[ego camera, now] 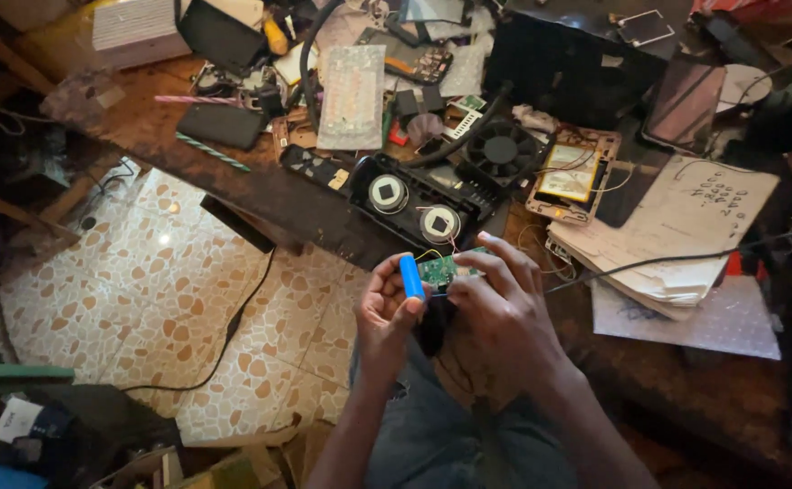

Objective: Assembling a portable speaker by installing the battery and circuit board into the housing.

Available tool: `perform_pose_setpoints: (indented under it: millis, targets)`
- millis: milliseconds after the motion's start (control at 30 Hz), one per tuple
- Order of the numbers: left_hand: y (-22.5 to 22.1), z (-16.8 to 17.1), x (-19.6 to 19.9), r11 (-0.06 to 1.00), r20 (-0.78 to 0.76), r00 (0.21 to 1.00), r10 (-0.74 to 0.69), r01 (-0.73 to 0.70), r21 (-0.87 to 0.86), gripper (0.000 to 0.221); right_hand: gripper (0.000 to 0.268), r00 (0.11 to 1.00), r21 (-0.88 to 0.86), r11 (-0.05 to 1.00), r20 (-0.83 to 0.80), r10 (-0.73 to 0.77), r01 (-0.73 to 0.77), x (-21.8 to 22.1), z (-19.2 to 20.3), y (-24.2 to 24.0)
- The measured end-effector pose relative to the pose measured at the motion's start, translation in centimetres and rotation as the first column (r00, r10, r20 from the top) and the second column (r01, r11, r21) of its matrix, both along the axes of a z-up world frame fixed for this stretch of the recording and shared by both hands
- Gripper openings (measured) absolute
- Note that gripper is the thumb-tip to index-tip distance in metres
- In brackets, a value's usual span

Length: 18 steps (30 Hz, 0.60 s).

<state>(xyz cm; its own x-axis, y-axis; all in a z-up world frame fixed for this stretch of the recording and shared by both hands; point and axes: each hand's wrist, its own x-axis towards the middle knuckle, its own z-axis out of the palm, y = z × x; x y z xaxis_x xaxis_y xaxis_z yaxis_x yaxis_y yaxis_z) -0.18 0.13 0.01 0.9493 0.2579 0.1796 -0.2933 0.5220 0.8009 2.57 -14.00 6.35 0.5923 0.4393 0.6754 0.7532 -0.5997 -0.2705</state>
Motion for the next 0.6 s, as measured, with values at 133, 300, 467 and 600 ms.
perform_pose_setpoints:
  millis: [133,300,467,600]
  targets:
    - [-0.2,-0.9,0.3,0.999,-0.015,1.0,-0.008,0.008,-0.035,0.07,0.006,0.981,0.172,0.98,-0.147,0.125,-0.099,-0.3,0.3,-0.1]
    - [-0.2,0.6,-0.1,0.999,-0.028,0.999,-0.035,0.036,0.005,0.07,0.003,0.954,0.288,0.948,-0.221,0.204,-0.136,-0.5,1.1,0.1]
    - [-0.3,0.1,-0.1,0.999,-0.019,0.999,-0.034,0.034,0.011,0.072,0.002,0.927,0.351,0.924,-0.277,0.254,-0.149,-0.6,1.2,0.1]
    - [-0.2,-0.3,0.1,0.999,-0.005,0.999,-0.048,0.048,0.005,0.075,0.003,0.939,0.32,0.938,-0.261,0.223,-0.134,-0.4,0.8,0.3]
